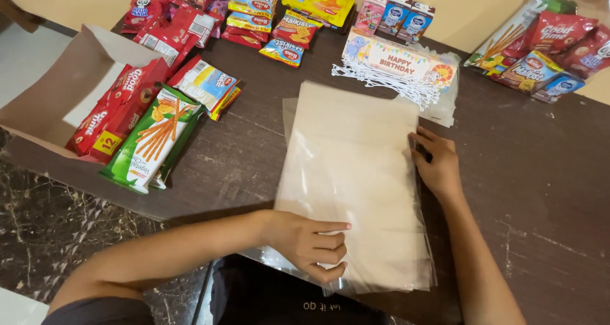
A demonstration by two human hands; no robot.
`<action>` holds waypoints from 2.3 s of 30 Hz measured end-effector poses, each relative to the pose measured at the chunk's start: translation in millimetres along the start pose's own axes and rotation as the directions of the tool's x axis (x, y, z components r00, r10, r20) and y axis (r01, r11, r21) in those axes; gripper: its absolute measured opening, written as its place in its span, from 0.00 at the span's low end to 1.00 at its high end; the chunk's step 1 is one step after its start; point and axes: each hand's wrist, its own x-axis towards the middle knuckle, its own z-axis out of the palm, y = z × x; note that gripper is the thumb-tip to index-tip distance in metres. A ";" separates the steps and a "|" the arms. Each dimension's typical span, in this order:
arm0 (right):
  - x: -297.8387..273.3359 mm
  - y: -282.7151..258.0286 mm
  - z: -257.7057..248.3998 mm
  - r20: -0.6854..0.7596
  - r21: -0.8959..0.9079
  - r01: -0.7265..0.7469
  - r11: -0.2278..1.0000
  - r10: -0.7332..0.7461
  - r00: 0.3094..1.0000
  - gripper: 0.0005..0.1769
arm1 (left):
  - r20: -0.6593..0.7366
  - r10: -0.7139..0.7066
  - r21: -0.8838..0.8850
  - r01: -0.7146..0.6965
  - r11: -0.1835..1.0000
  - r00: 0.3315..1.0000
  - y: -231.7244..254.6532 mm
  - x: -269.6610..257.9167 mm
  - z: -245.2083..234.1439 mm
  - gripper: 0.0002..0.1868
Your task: The person organizes various packaged snacks on a table and places them into clear plastic gift bags, then attaches a decorative birthday-themed header to the top of the bags.
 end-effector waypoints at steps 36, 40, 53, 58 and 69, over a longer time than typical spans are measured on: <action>-1.8 -39.9 -8.3 0.124 -0.098 0.021 0.995 -0.009 0.992 0.18 | 0.995 -0.029 -0.063 0.830 0.554 0.096 11.1 46.8 23.9 0.31; 32.3 -59.9 -26.4 0.348 -0.243 -0.036 0.969 0.122 0.930 0.15 | 0.994 -0.054 -0.050 0.854 0.518 0.092 19.7 26.9 49.8 0.25; 312.7 -29.3 15.7 -0.071 -0.501 0.225 0.836 -0.299 0.952 0.37 | 0.356 -0.617 -0.044 0.672 0.739 0.702 98.9 -49.2 168.7 0.11; 343.0 35.1 32.8 -0.245 -0.514 0.226 0.827 -0.395 0.886 0.36 | 0.804 -0.324 -0.278 0.797 0.535 0.498 73.1 -41.7 155.7 0.23; 313.8 7.7 11.4 -0.198 -0.618 0.160 0.770 -0.349 0.916 0.25 | 0.646 -0.444 -0.190 0.694 0.694 0.621 56.4 -39.6 120.6 0.06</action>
